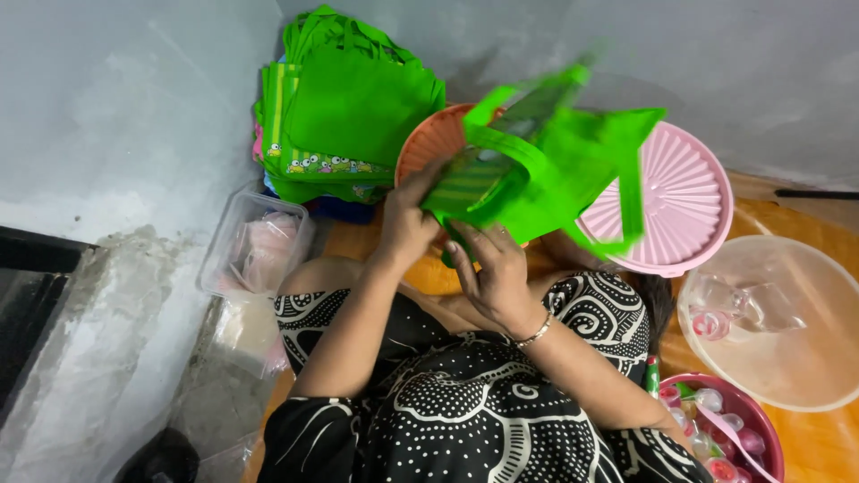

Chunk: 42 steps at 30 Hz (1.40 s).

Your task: Cleaning and dusting green gift bags using a feather duster and organizing them on the floor.

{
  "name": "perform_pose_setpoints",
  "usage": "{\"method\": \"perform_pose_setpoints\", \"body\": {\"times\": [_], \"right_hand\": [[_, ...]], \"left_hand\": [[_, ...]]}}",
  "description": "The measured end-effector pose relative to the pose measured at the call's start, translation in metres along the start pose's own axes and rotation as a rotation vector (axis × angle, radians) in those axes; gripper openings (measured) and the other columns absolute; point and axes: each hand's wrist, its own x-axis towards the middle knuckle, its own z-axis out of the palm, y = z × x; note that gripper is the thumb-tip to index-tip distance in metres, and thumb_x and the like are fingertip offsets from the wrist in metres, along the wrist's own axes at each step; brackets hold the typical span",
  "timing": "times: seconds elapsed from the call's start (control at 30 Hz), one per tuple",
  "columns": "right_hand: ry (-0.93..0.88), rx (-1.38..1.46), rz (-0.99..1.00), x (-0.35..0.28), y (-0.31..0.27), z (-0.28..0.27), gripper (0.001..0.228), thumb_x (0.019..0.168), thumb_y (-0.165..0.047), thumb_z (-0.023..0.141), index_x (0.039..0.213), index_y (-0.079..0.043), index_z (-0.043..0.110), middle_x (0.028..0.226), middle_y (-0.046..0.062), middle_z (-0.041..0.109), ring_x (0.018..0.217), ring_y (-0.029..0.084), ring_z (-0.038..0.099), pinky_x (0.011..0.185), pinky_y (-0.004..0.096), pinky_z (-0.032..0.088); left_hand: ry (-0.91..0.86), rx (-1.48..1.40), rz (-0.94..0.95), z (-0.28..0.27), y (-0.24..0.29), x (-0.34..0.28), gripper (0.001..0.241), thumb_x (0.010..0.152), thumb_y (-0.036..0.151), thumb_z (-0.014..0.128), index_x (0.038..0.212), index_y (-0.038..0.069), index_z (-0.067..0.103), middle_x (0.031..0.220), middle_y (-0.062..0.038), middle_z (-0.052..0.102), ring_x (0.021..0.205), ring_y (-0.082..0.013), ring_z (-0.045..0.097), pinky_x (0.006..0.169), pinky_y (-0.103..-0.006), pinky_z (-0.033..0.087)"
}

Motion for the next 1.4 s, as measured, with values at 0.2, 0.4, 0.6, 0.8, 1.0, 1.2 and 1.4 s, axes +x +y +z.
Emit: {"method": "perform_pose_setpoints", "body": {"times": [0.2, 0.4, 0.6, 0.8, 1.0, 1.2, 1.4], "right_hand": [[-0.006, 0.046, 0.086, -0.021, 0.044, -0.044, 0.012, 0.079, -0.008, 0.061, 0.069, -0.004, 0.055, 0.060, 0.010, 0.053, 0.053, 0.026, 0.053, 0.050, 0.033, 0.041], [0.028, -0.044, 0.301, 0.002, 0.125, -0.105, 0.026, 0.081, -0.011, 0.067, 0.099, 0.002, 0.053, 0.090, 0.018, 0.046, 0.086, 0.035, 0.048, 0.073, 0.041, 0.041], [-0.297, 0.296, 0.520, 0.012, 0.156, -0.095, 0.035, 0.070, -0.002, 0.066, 0.101, 0.003, 0.052, 0.110, 0.024, 0.042, 0.110, 0.043, 0.038, 0.091, 0.056, 0.030], [-0.156, 0.282, 0.421, 0.010, 0.122, -0.071, 0.009, 0.074, 0.001, 0.064, 0.083, 0.001, 0.062, 0.082, 0.016, 0.053, 0.081, 0.029, 0.053, 0.075, 0.040, 0.042], [-0.152, 0.211, 0.199, -0.004, 0.087, -0.053, 0.016, 0.077, -0.003, 0.053, 0.090, -0.006, 0.063, 0.096, 0.012, 0.061, 0.095, 0.032, 0.054, 0.083, 0.040, 0.039], [-0.122, 0.056, 0.254, 0.004, 0.068, -0.073, 0.026, 0.070, -0.002, 0.059, 0.096, -0.002, 0.057, 0.098, 0.013, 0.059, 0.093, 0.029, 0.051, 0.081, 0.038, 0.039], [-0.189, -0.032, 0.239, 0.004, 0.069, -0.075, 0.036, 0.064, -0.002, 0.064, 0.098, 0.000, 0.056, 0.100, 0.012, 0.056, 0.097, 0.027, 0.048, 0.085, 0.036, 0.039]], "left_hand": [[0.307, 0.013, -0.156, -0.012, 0.013, -0.005, 0.058, 0.062, -0.001, 0.063, 0.113, 0.000, 0.037, 0.114, -0.026, 0.044, 0.109, -0.0431, 0.041, 0.094, -0.0505, 0.033], [0.405, -0.012, 0.048, 0.013, 0.020, -0.050, 0.026, 0.083, 0.027, 0.048, 0.091, 0.005, 0.037, 0.131, -0.020, 0.021, 0.124, -0.0352, 0.020, 0.101, -0.0441, 0.015], [0.224, 0.327, 0.148, 0.018, 0.017, -0.036, 0.046, 0.068, 0.043, 0.064, 0.099, 0.010, 0.052, 0.123, -0.019, 0.033, 0.115, -0.0376, 0.032, 0.092, -0.0587, 0.018], [0.174, -0.050, 0.112, -0.028, -0.002, 0.020, 0.013, 0.084, 0.014, 0.054, 0.075, 0.006, 0.060, 0.072, -0.009, 0.058, 0.068, -0.0237, 0.055, 0.068, -0.0347, 0.042], [0.273, -0.144, 0.158, -0.045, 0.027, 0.048, 0.026, 0.082, 0.023, 0.056, 0.093, 0.006, 0.040, 0.097, -0.014, 0.050, 0.095, -0.0275, 0.049, 0.086, -0.0412, 0.036], [0.225, -0.194, 0.279, -0.059, 0.081, 0.104, 0.014, 0.088, 0.010, 0.048, 0.099, 0.001, 0.045, 0.098, -0.011, 0.051, 0.090, -0.0199, 0.051, 0.082, -0.0301, 0.040], [-0.185, 0.397, 0.240, 0.010, 0.088, 0.182, 0.045, 0.073, 0.046, 0.061, 0.067, 0.002, 0.054, 0.064, -0.009, 0.056, 0.056, -0.0234, 0.053, 0.057, -0.0330, 0.045]]}}
